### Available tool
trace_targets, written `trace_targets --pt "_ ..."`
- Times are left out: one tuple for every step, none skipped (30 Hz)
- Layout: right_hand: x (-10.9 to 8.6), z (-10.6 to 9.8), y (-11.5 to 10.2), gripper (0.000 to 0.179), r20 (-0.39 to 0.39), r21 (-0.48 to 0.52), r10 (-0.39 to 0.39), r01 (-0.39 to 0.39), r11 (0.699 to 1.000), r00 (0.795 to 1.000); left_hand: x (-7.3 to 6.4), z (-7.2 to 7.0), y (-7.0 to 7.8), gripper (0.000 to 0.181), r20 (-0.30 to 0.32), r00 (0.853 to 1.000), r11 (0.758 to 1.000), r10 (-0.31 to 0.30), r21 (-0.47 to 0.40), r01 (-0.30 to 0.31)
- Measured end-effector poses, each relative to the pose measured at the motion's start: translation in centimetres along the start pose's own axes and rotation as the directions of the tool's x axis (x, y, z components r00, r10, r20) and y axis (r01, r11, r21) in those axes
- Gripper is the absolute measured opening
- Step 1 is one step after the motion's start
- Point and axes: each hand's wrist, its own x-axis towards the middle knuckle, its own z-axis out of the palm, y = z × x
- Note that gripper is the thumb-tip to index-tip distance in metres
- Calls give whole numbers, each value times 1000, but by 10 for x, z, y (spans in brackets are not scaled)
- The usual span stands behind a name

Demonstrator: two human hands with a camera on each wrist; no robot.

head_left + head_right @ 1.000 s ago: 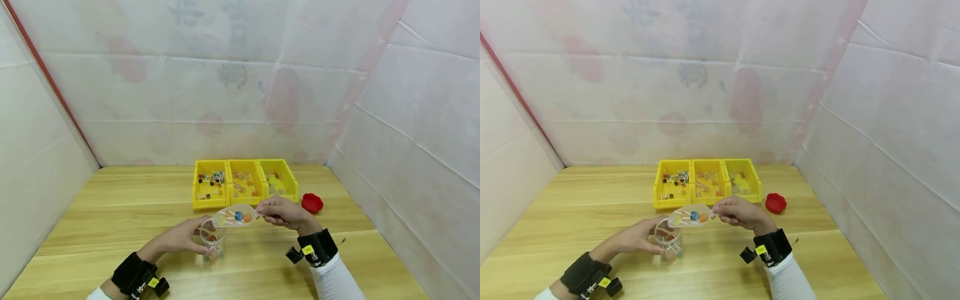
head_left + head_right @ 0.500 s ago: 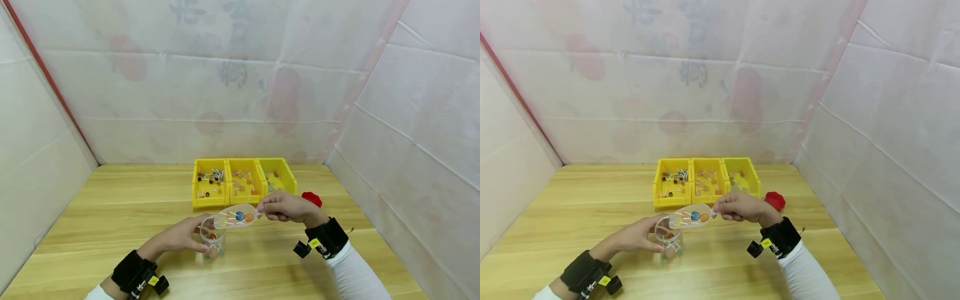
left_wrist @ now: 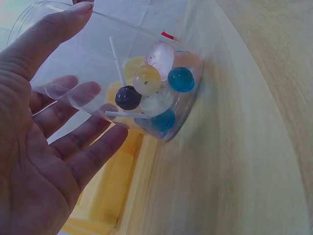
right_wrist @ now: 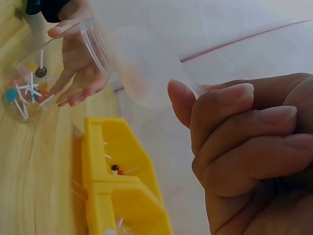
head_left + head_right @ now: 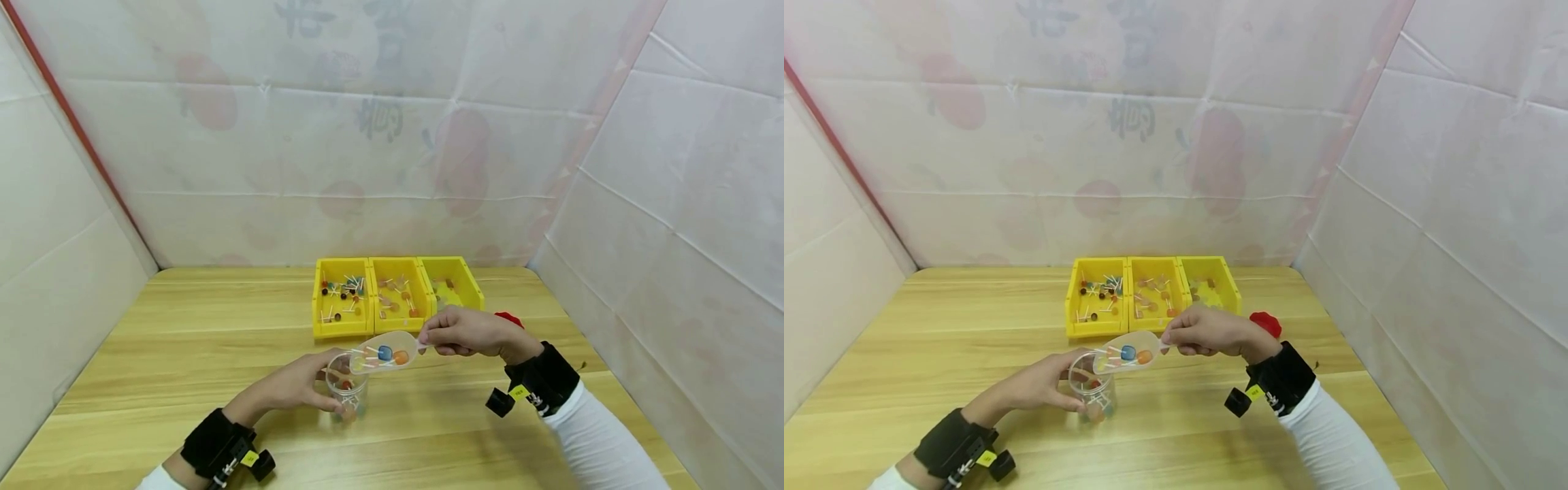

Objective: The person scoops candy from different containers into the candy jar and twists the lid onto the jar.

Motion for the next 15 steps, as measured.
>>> trace_targets --pt "0 0 -1 31 -3 -8 6 -6 1000 1000 0 0 0 70 -1 1000 1000 -1 0 1" --pt "0 0 -3 31 -4 -15 9 -10 1000 1000 0 0 0 70 -2 1000 1000 4 3 -4" --pt "-1 0 -5 30 -5 -23 13 -13 1000 1000 0 0 0 70 -4 1000 1000 6 7 -6" --pt "-1 0 -6 30 -7 -31 17 -17 999 1000 0 0 0 70 -5 1000 1000 8 9 -8" --pt "-1 1 -8 30 -8 -37 20 -20 999 1000 1 0 0 70 -4 1000 1000 11 6 -11" --pt "-2 1 -9 30 -9 -44 23 -23 999 1000 1 0 0 70 -5 1000 1000 14 3 -14" --pt "-2 1 -10 29 -13 -53 29 -30 998 999 1 0 -1 71 -6 1000 1000 15 2 -15" --pt "-2 2 -12 29 -17 -59 36 -37 998 999 1 0 0 70 -6 1000 1000 20 -3 -20" --pt "-3 2 -13 29 -22 -65 43 -44 997 999 1 0 0 71 -6 1000 1000 21 -6 -21" --pt "-3 2 -15 29 -23 -73 46 -48 996 999 1 0 0 71 -5 1000 1000 17 -9 -17" --pt "-3 2 -16 29 -27 -81 51 -53 995 998 1 1 0 71 -5 1000 1000 15 -13 -15" --pt "-3 2 -18 29 -28 -93 50 -53 994 998 1 1 0 71 -6 1000 1000 10 -15 -10" --pt "-3 2 -20 29 -28 -101 52 -54 993 998 0 1 0 70 -6 1000 1000 5 -15 -5" --pt "-3 3 -22 29 -26 -109 51 -53 993 998 0 1 0 69 -6 1000 1000 -1 -15 1" --pt "-3 3 -24 29 -25 -118 48 -51 992 999 0 1 0 69 -5 1000 1000 -4 -14 4"
